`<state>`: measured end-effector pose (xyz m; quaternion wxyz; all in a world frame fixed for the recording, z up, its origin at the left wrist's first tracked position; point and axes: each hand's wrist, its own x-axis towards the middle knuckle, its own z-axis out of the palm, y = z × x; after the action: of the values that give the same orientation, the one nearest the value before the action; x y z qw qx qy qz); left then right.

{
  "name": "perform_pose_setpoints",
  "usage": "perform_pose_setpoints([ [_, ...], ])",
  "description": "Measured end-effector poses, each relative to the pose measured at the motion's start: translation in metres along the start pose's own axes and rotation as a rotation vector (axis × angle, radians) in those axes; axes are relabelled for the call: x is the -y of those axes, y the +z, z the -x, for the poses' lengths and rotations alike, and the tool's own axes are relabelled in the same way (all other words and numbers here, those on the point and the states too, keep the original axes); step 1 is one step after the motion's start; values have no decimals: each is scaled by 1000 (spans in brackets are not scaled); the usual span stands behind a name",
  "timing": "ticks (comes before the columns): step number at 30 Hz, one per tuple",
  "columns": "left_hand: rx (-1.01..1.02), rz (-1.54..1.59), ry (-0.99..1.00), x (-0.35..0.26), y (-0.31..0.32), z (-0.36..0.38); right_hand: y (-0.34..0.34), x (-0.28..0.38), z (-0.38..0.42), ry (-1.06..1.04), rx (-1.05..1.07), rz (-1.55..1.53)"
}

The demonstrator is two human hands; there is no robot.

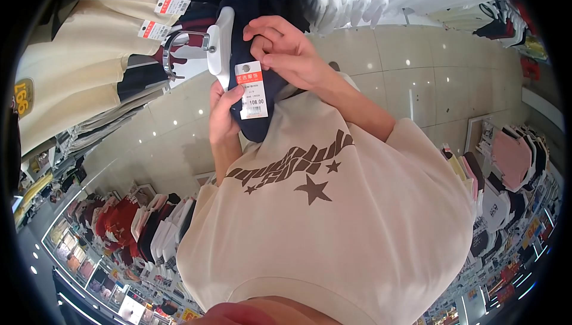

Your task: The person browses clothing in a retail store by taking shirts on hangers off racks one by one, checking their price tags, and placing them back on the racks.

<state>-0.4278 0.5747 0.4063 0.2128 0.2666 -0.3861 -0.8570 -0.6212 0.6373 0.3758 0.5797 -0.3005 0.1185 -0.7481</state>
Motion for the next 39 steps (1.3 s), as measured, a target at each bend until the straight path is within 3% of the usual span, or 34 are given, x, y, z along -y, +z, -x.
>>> perform_pose_setpoints([
  [9,2,6,3,0,0,-3,1,2,-1,-30,-6,35],
  [21,-24,3,-14,1,-2,-2,-2,6,-3,-108,17,333],
  [39,-29,11,-6,1,0,-2,0,9,-3,-76,12,456],
])
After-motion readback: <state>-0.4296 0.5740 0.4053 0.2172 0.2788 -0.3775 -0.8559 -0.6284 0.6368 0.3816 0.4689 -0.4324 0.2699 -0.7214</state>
